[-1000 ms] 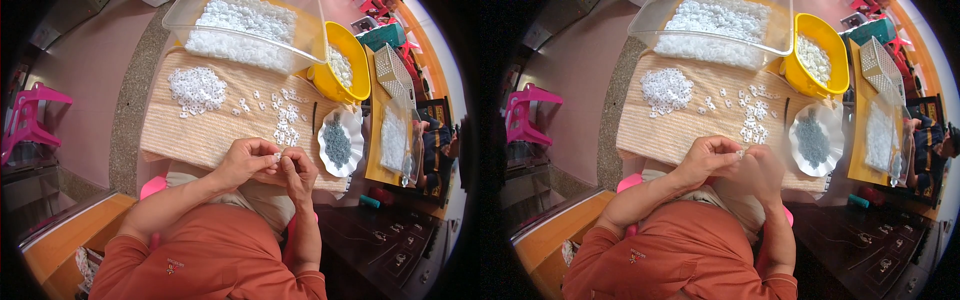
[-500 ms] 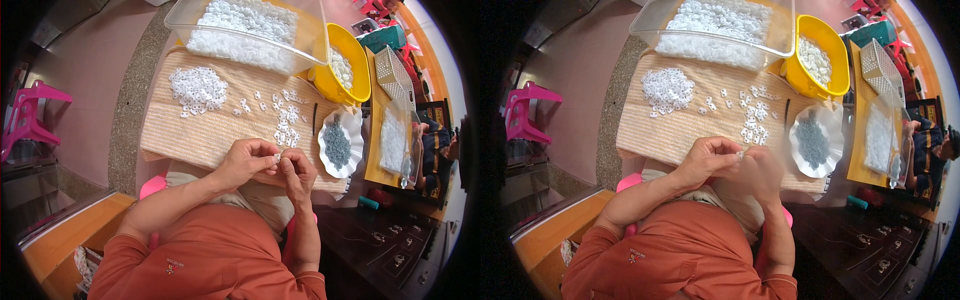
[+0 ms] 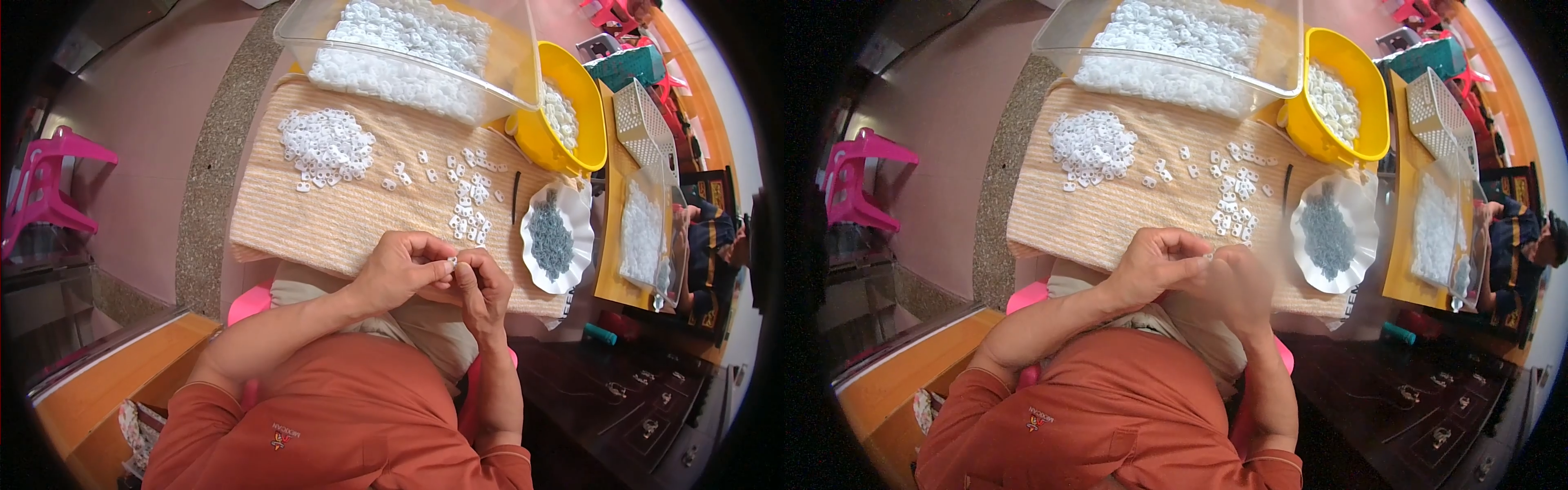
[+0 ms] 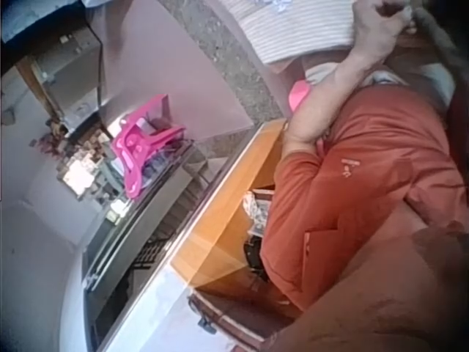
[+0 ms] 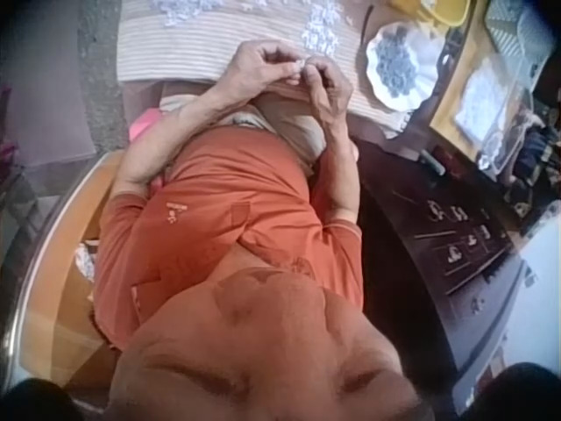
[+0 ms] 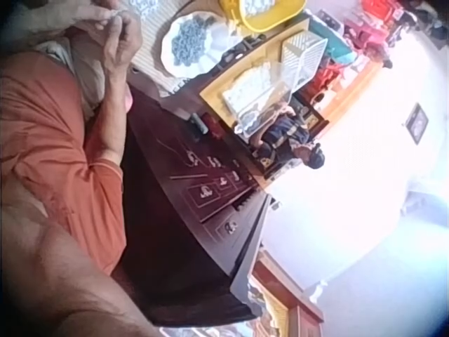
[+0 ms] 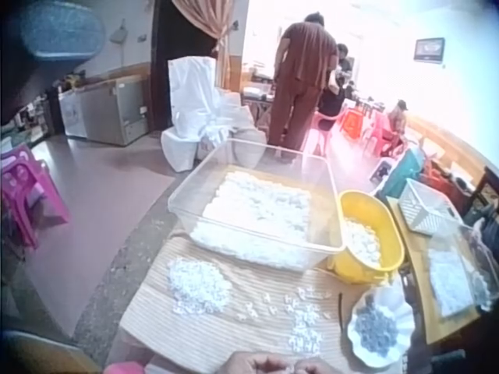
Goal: Manually assembling small white plastic components by inserting tiny grey pieces into them.
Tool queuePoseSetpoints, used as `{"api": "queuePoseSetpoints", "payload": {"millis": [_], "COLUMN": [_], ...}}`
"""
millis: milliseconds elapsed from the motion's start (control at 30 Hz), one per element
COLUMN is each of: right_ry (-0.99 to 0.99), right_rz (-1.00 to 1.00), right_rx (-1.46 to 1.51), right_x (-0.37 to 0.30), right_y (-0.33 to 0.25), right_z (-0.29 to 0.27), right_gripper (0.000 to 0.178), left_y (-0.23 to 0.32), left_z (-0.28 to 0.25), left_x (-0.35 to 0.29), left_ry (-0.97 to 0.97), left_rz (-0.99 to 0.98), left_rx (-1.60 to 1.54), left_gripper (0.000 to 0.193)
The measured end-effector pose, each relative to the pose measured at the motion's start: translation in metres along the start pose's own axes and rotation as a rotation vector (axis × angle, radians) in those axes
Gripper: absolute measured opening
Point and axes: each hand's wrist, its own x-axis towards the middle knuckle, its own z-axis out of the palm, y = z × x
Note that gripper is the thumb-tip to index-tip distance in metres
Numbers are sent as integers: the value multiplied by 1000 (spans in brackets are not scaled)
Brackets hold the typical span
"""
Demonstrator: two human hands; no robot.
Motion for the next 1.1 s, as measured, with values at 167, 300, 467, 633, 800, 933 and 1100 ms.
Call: {"api": "queuePoseSetpoints", "payload": {"millis": [167,300,467,633,800,933,1100], "right_ry": [-87,-28,25,26,-28,3,0], "right_rz": [79,40,46,66,-83,-83,-26], "right_rx": [-97,14,44,-98,-26,74,139], "right_x": [-1,-3,0,5,-2,-1,-3], "right_y": [3,4,-1,-6,9,12,14], "right_z": [-3,-1,1,3,-3,-4,-5], "right_gripper": [11,12,13,20,18,17,12], "left_y": [-3,-2,-3,-3,-4,-1,4], "left_z": [1,2,3,3,3,4,4], "left_x": [-1,-1,-1,-3,-2,-2,-2], "left_ry": [-13,-4,-4,-20,-29,-27,-30], "left_rz": [38,35,48,45,60,73,73], "left_rx": [39,34,52,46,70,61,19], "left_gripper": [20,20,20,20,19,20,20]}}
